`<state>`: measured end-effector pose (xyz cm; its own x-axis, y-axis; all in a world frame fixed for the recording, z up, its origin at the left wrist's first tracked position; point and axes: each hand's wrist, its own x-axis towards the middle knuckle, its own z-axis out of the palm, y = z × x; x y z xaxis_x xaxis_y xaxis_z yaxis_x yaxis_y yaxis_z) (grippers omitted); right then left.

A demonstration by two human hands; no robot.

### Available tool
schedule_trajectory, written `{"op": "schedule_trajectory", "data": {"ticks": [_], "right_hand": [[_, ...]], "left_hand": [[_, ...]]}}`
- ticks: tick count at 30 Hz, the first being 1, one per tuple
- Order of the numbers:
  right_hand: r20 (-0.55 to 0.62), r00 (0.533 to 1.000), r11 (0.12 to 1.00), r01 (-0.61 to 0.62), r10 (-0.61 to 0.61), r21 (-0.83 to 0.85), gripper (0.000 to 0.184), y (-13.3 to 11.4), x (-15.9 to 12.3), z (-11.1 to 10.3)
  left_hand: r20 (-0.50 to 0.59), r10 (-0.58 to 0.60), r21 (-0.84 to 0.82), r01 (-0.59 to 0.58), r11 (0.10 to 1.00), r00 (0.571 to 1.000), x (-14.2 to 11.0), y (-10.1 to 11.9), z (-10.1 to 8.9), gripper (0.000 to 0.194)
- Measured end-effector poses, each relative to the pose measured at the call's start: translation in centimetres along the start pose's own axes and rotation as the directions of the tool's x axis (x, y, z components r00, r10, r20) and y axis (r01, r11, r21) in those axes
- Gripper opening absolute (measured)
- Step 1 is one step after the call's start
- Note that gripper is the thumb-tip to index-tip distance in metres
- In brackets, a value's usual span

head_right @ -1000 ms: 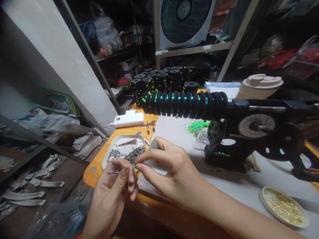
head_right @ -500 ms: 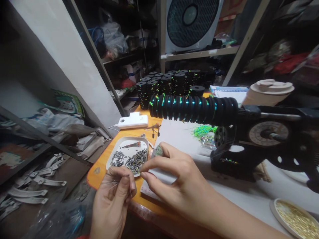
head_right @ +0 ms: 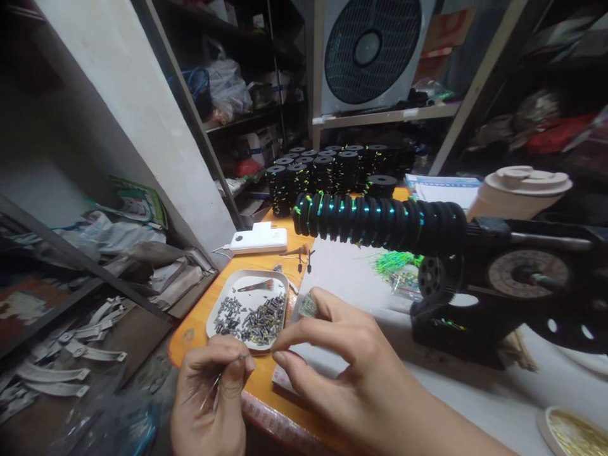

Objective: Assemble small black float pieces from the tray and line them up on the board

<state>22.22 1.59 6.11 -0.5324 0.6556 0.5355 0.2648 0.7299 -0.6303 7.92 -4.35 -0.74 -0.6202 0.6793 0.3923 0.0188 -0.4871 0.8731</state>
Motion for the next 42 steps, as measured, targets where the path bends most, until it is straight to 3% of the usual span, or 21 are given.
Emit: {"op": "schedule_trajectory", "data": {"ticks": [8,12,18,22,25,28,32,34,36,38,39,42], "right_hand": [[-0.01,1.0,1.0,-0.007,0.007,-0.005,0.018,-0.1,0.0,0.0],[-0.033,0.999,1.0,-0.017,0.018,0.025,0.017,-0.1,-0.1,0.3],[-0.065,0.998,0.991,-0.002,0.011,0.132,0.016,0.2,-0.5,0.7],[-0.084,0.996,0.997,0.006,0.0,0.074,0.015,0.0,-0.4,0.8],[-0.052,0.998,0.998,0.027,-0.024,0.06,0.016,-0.3,-0.4,0.9],[-0.004,0.997,0.997,0.072,-0.072,0.021,0.016,-0.3,-0.5,0.9],[-0.032,0.992,0.988,0.12,-0.123,-0.094,0.015,0.0,-0.4,0.1],[-0.018,0.991,0.984,0.128,-0.131,-0.121,0.014,0.1,-0.1,-0.3],[0.03,0.994,0.988,0.112,-0.11,-0.109,0.014,0.0,0.1,-0.6],[0.073,0.995,0.994,0.075,-0.069,-0.082,0.014,-0.2,0.2,-0.7],[0.087,0.995,0.996,0.056,-0.05,-0.074,0.014,-0.3,0.2,-0.8],[0.085,0.996,0.995,0.037,-0.029,-0.093,0.012,-0.2,0.1,-0.9]], "left_hand": [[0.002,-0.01,-0.019,0.01,1.0,1.0,0.0,-0.1,0.1,0.01],[0.049,-0.111,-0.085,0.115,0.99,0.993,-0.5,0.0,0.5,0.013],[0.078,-0.418,-0.227,0.424,0.877,0.905,-2.1,-0.2,1.3,0.023],[0.047,-0.512,-0.315,0.499,0.807,0.858,-2.4,-0.1,1.7,0.03],[0.021,-0.437,-0.318,0.42,0.85,0.899,-2.0,-0.1,1.9,0.028],[-0.016,-0.234,-0.287,0.22,0.932,0.972,-1.0,-0.1,1.6,0.018],[-0.077,-0.034,-0.272,0.012,0.962,0.996,1.4,0.2,-0.6,0.01],[-0.067,-0.025,-0.165,0.013,0.986,0.997,3.0,0.2,-2.2,0.01],[-0.014,-0.051,0.097,0.052,0.994,0.999,4.9,0.1,-3.7,0.021],[0.164,-0.114,0.422,0.034,0.906,0.98,7.0,-0.1,-4.8,0.022],[0.294,-0.169,0.558,-0.025,0.83,0.941,8.1,-0.3,-5.1,0.018],[0.464,-0.294,0.678,-0.121,0.725,0.835,10.8,-0.8,-4.9,0.015]]}}
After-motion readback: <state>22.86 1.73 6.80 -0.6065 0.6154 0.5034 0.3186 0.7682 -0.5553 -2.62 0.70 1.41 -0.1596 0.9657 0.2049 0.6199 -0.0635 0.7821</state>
